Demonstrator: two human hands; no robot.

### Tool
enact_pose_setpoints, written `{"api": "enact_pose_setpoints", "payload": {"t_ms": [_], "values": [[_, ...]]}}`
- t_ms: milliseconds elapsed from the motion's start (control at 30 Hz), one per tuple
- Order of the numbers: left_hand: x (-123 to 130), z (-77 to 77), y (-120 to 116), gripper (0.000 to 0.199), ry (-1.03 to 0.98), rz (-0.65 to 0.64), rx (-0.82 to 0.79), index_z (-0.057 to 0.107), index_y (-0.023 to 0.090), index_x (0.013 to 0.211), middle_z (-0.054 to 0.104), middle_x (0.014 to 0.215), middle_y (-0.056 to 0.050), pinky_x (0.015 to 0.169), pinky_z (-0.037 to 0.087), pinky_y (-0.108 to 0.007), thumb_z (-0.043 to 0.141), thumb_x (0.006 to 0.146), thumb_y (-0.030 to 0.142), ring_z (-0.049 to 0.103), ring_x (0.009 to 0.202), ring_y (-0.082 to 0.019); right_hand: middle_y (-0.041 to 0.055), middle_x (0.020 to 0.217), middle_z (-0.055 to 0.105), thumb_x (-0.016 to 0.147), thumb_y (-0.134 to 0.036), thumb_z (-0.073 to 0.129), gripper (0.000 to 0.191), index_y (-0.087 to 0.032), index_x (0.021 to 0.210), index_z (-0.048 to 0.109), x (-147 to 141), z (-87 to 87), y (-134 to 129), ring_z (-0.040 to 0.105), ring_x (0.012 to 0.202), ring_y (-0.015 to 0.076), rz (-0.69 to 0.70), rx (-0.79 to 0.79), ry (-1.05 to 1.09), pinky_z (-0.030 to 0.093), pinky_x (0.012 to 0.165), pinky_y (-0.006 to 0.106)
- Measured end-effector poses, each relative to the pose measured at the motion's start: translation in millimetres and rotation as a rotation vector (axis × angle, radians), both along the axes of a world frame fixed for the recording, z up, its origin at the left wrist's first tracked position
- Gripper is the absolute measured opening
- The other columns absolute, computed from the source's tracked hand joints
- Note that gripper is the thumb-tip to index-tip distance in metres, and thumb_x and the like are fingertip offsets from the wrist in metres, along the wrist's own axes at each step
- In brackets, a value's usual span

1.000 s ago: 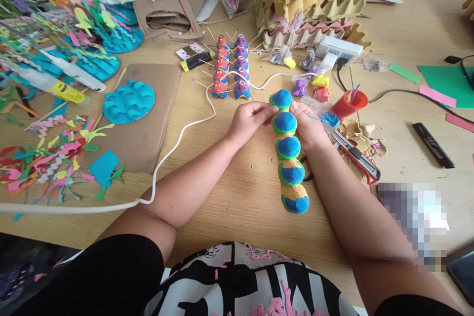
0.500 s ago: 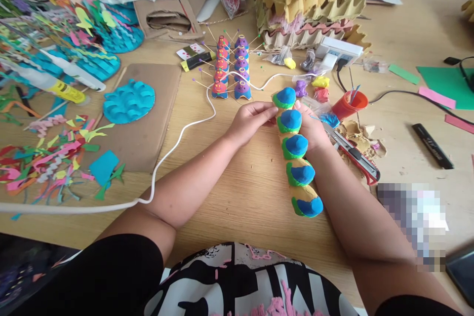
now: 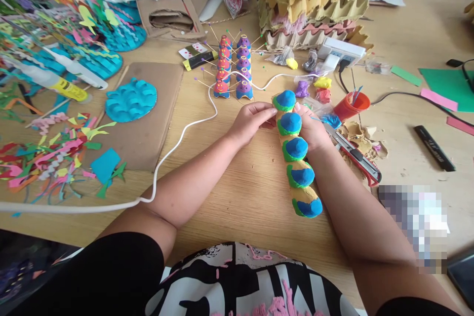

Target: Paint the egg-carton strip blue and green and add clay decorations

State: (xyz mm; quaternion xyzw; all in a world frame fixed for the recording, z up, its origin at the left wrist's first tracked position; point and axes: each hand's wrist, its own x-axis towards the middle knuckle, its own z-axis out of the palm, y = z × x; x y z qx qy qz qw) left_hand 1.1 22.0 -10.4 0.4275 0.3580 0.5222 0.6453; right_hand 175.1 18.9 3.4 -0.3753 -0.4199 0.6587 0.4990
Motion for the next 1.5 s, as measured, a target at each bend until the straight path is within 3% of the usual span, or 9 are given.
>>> {"api": "enact_pose_setpoints", "payload": {"t_ms": [233,500,800,867,967,1067,1200,1400,1500], "values": [[1,2.2,0,0.027,-0.005,0.047,-0.007,0.071,0.018,0.078,0.07,0.069,0.003,0.059,0.054,-0.02,0.087,0.077,0.04,0.067,0.063,-0.01,-0.0062,0.062,0.061,0.059,-0.066,0.103,0.056,-0.024,0.072,0.068,-1,-3.6,3,0.049,0.056,0.01,0.018,-0.023,0.069,0.047,0.055,0.027],[-1,-3.8,0,0.054,-0.007,-0.031,0.056,0.072,0.019,0.083,0.073,0.078,0.001,0.068,0.058,-0.024,0.095,0.073,0.067,0.072,0.075,-0.013,-0.0043,0.062,0.059,0.071,-0.072,0.095,0.056,-0.026,0.069,0.062,-3,3.0,-2,0.047,0.055,0.012,-0.031,-0.012,0.012,0.047,0.054,0.03],[1,2.1,2,0.063,-0.085,-0.025,0.016,0.074,0.019,0.082,0.072,0.076,0.003,0.066,0.055,-0.023,0.103,0.058,0.069,0.068,0.07,-0.01,-0.0051,0.063,0.059,0.065,-0.07,0.099,0.059,-0.025,0.072,0.062,-3,-2.8,1,0.052,0.058,0.0126,-0.004,0.011,0.038,0.052,0.058,0.03],[-1,3.9,1,0.061,-0.122,-0.079,0.023,0.074,0.02,0.084,0.074,0.078,0.002,0.067,0.057,-0.025,0.103,0.061,0.068,0.069,0.071,-0.011,-0.0053,0.065,0.062,0.062,-0.067,0.102,0.056,-0.025,0.075,0.067,-3,-2.5,1,0.053,0.058,0.0117,-0.014,0.017,0.065,0.053,0.059,0.03],[-3,3.1,2,0.058,-0.147,-0.138,0.025,0.075,0.021,0.091,0.077,0.084,-0.002,0.069,0.06,-0.03,0.088,0.08,0.076,0.073,0.075,-0.015,-0.0051,0.066,0.064,0.065,-0.066,0.101,0.053,-0.025,0.079,0.071,-4,-2.3,1,0.054,0.058,0.0113,-0.02,0.024,0.076,0.053,0.059,0.029],[0,1.4,2,0.056,-0.138,-0.084,-0.029,0.074,0.022,0.097,0.08,0.088,-0.004,0.081,0.062,-0.037,0.072,0.095,0.078,0.077,0.087,-0.02,-0.0052,0.063,0.06,0.063,-0.067,0.101,0.056,-0.024,0.073,0.068,-6,-1.9,-1,0.05,0.056,0.0108,0.006,0.011,0.064,0.049,0.057,0.029],[5,2.6,0,0.053,-0.244,-0.021,-0.125,0.075,0.019,0.103,0.08,0.091,-0.006,0.09,0.06,-0.04,0.08,0.091,0.071,0.078,0.103,-0.026,-0.0064,0.059,0.051,0.062,-0.067,0.102,0.058,-0.023,0.068,0.065,-9,-1.1,-3,0.043,0.056,0.0089,0.028,0.043,0.03,0.042,0.056,0.027],[3,10.8,-2,0.047,-0.342,-0.018,-0.304,0.075,0.028,0.092,0.08,0.083,-0.005,0.078,0.061,-0.042,0.086,0.082,0.073,0.079,0.089,-0.03,-0.0035,0.07,0.064,0.08,-0.066,0.089,0.045,-0.026,0.086,0.07,-2,-1.9,5,0.036,0.055,0.0094,-0.181,0.179,-0.06,0.032,0.051,0.028],[2,14.5,-3,0.046,-0.395,0.007,-0.43,0.076,0.032,0.093,0.08,0.081,-0.006,0.078,0.061,-0.046,0.08,0.083,0.077,0.08,0.088,-0.034,-0.006,0.064,0.063,0.081,-0.059,0.088,0.041,-0.029,0.092,0.064,3,-1.0,7,0.037,0.052,0.0099,-0.149,0.213,-0.003,0.031,0.051,0.026]]}}
